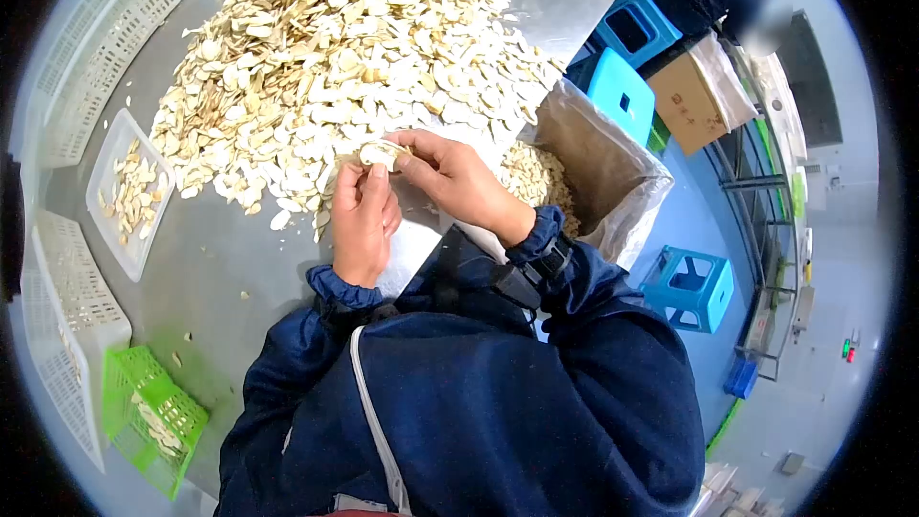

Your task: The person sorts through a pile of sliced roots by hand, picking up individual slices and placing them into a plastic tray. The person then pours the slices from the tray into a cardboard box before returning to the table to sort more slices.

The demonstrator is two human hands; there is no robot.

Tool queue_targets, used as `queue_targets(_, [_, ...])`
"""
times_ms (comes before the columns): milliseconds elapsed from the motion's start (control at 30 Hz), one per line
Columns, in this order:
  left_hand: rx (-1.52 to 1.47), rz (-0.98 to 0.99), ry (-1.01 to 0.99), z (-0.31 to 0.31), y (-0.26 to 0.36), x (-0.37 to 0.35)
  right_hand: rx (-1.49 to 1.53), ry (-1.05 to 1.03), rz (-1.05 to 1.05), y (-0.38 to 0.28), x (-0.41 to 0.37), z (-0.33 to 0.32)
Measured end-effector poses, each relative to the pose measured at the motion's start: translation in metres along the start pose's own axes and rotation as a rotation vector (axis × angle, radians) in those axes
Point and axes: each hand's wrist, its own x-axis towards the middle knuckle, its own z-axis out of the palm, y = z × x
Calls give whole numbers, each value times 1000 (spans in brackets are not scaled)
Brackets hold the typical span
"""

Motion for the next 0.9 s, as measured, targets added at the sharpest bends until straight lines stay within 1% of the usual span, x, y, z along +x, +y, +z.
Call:
queue_targets(33, [18, -9, 2, 1, 2, -1, -35, 7, -17, -3, 0, -1])
queue_targets(133, [0, -21, -54, -5, -2, -2, -363, 283, -253, 11, 10, -4])
queue_targets(167, [-6, -29, -63, -6, -1, -3, -590, 409, -433, 13, 15, -9])
queue_targets(233, [-19, -44, -85, -7, 0, -3, -344, 330, -330, 5, 11, -9])
queue_targets(300, [-15, -50, -66, -5, 0, -3, -203, 115, -184, -12, 3, -6])
queue_targets(333, [-13, -52, -59, -3, 0, -3, -164, 72, -128, -4, 3, -5])
queue_targets(433, [6, -73, -32, 2, 7, -5, -343, 282, -135, 1, 10, -9])
queue_targets(467, [7, -108, -85, -1, 7, -5, -454, 354, -168, -2, 15, -13])
queue_targets(500, [6, -145, -139, -4, 6, -6, -684, 387, -243, 5, 21, -21])
queue_targets(567, [8, -240, -261, -7, 5, -6, -675, 319, -412, 14, 25, -28])
queue_targets(633, [11, -357, -401, -7, 5, -6, -730, 338, -420, 11, 28, -35])
queue_targets(667, [62, -397, -475, -7, 6, -6, -759, 346, -423, 6, 28, -40])
queue_targets(767, [60, -478, -621, -9, 7, -5, -730, 403, -119, 2, 32, -52])
queue_targets(900, [103, -525, -624, -5, 11, -7, -695, 260, -296, 12, 25, -37])
